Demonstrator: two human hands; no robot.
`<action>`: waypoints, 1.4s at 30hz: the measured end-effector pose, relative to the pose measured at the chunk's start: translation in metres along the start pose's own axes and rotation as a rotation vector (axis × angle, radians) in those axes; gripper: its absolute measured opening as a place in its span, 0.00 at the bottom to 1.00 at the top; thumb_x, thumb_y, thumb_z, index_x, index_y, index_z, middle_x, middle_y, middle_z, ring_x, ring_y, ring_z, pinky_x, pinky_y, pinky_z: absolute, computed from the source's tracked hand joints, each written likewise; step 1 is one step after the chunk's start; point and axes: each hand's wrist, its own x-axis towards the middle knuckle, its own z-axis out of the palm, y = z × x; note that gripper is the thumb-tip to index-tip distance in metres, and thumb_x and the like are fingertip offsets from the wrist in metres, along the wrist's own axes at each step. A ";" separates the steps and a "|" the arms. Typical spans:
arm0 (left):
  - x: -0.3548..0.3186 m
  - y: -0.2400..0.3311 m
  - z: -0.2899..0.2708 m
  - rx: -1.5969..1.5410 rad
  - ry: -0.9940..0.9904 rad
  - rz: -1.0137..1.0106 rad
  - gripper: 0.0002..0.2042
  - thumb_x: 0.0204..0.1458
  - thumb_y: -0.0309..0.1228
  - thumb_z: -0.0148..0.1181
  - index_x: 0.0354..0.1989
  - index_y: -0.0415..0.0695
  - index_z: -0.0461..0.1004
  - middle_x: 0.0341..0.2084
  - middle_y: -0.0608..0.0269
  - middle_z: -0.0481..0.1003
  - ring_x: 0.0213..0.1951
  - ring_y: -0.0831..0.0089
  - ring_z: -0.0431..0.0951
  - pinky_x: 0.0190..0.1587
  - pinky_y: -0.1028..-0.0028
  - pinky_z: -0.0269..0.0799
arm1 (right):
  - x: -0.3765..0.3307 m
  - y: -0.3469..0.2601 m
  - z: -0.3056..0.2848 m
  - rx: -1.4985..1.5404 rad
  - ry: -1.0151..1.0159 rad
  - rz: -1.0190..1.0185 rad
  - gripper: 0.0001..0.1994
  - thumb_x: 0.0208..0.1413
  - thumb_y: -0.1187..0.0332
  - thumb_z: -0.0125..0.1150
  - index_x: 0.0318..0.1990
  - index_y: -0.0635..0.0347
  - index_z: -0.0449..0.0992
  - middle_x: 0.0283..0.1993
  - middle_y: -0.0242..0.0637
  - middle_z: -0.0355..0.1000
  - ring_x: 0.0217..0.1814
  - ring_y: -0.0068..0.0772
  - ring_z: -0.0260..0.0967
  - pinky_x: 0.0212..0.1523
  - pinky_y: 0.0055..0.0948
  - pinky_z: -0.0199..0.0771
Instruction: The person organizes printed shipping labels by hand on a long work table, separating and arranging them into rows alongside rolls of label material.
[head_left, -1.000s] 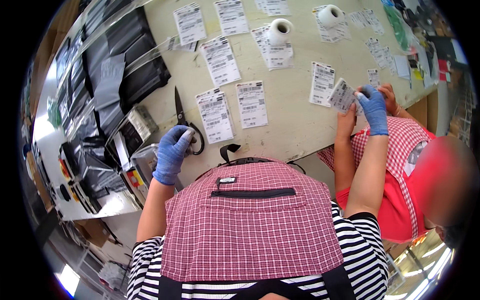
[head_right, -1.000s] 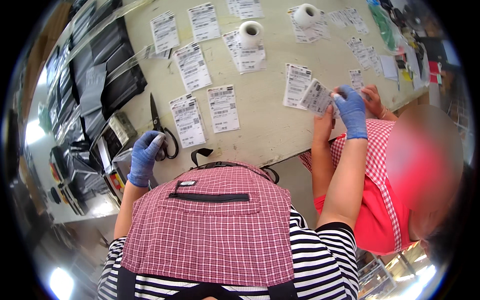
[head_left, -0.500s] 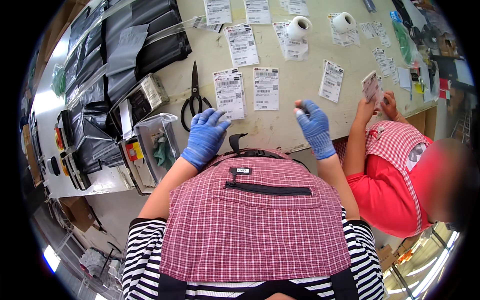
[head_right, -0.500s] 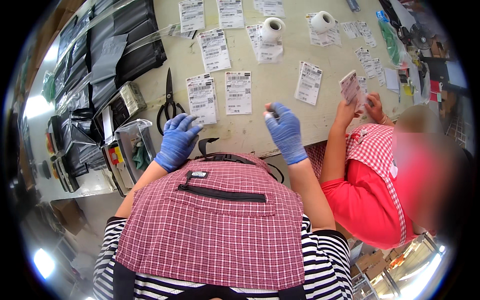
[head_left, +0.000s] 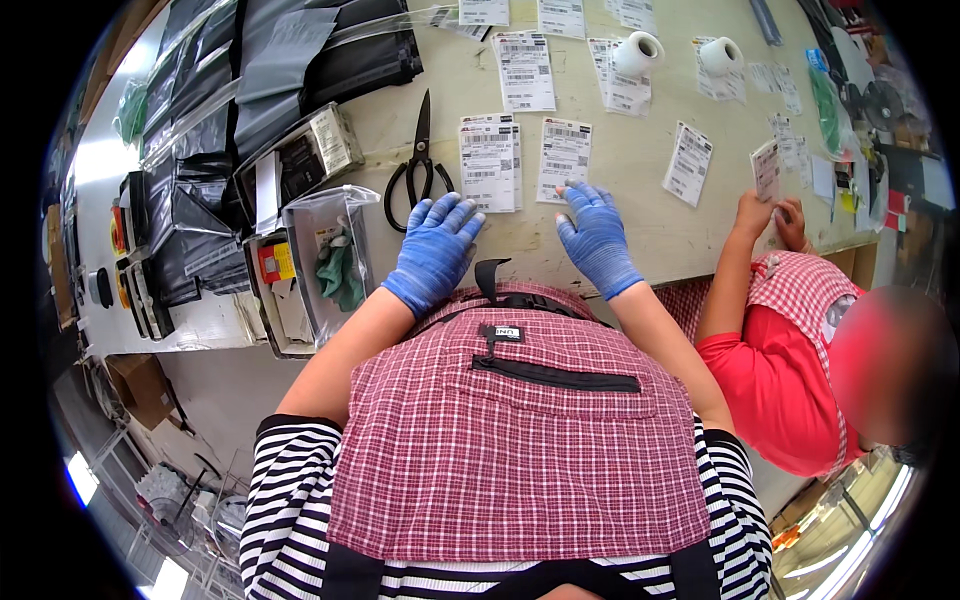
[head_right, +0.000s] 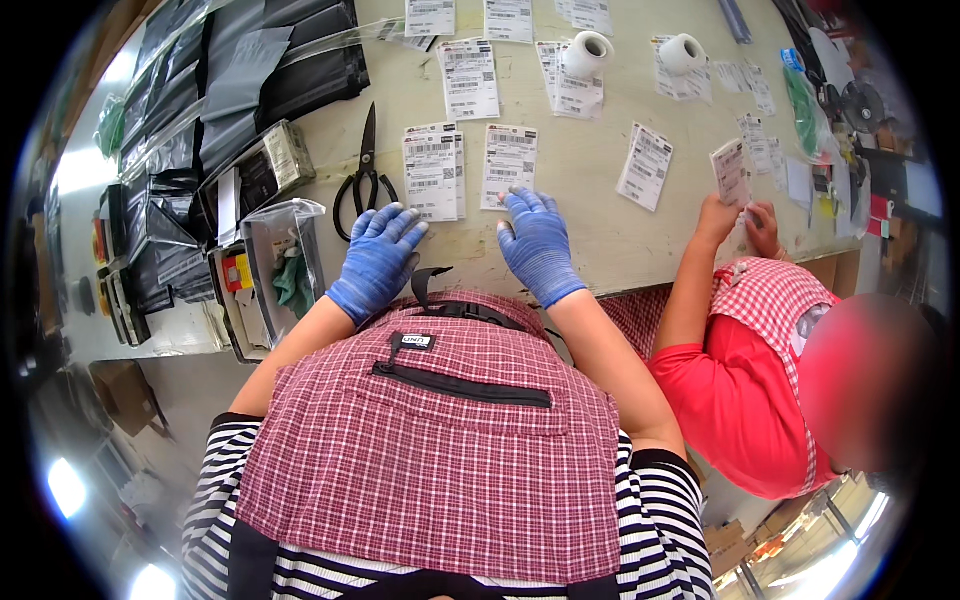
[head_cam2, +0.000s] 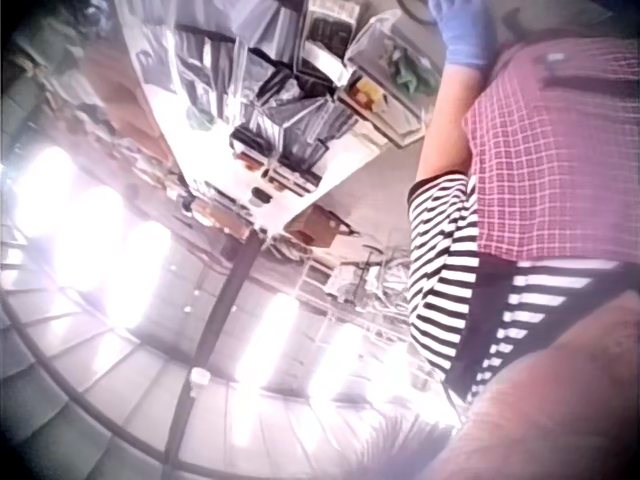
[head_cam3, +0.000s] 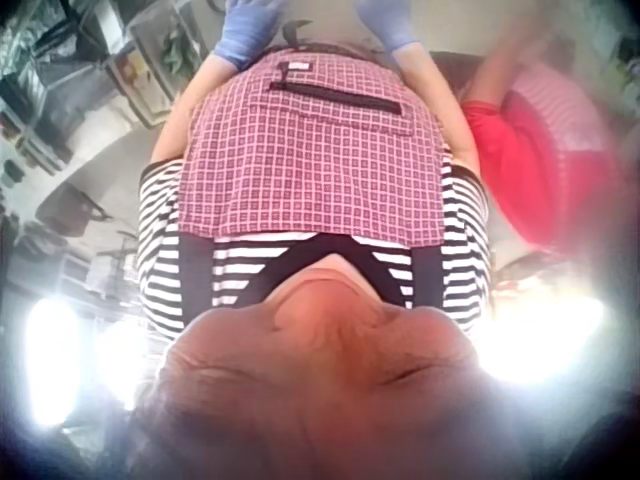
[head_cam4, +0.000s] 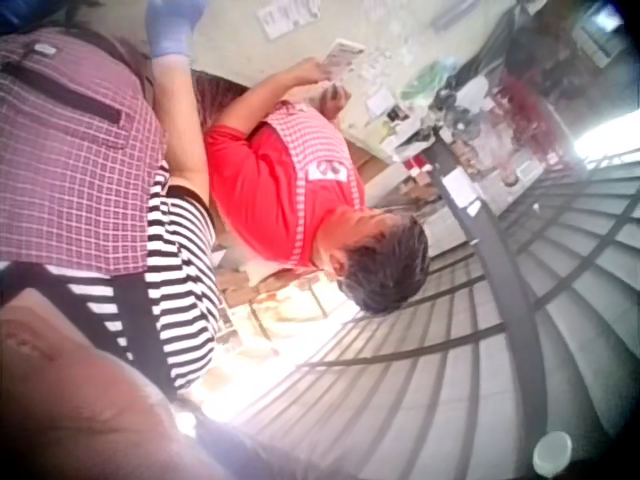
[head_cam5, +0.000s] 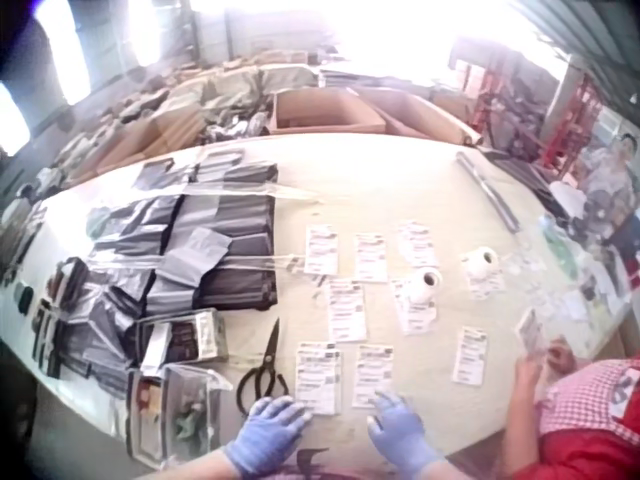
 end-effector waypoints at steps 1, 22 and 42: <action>0.000 0.000 0.000 0.000 0.000 -0.001 0.22 0.47 0.35 0.60 0.54 0.51 0.71 0.56 0.64 0.68 0.62 0.63 0.62 0.64 0.58 0.49 | 0.001 -0.001 0.003 -0.018 -0.015 0.008 0.16 0.50 0.69 0.59 0.48 0.60 0.75 0.48 0.45 0.73 0.54 0.50 0.66 0.59 0.42 0.64; -0.002 -0.011 -0.001 0.062 0.032 0.038 0.21 0.50 0.35 0.57 0.56 0.52 0.72 0.57 0.67 0.69 0.62 0.64 0.62 0.66 0.57 0.46 | 0.073 -0.041 0.044 0.624 -0.271 0.500 0.21 0.49 0.64 0.63 0.48 0.70 0.73 0.39 0.51 0.77 0.42 0.42 0.76 0.44 0.33 0.75; 0.048 -0.048 -0.049 -0.330 0.236 -0.159 0.16 0.49 0.26 0.58 0.48 0.46 0.74 0.44 0.56 0.74 0.50 0.54 0.71 0.54 0.60 0.65 | 0.048 -0.001 -0.003 0.815 -0.236 0.643 0.13 0.56 0.68 0.58 0.44 0.68 0.76 0.33 0.40 0.77 0.33 0.26 0.72 0.37 0.28 0.73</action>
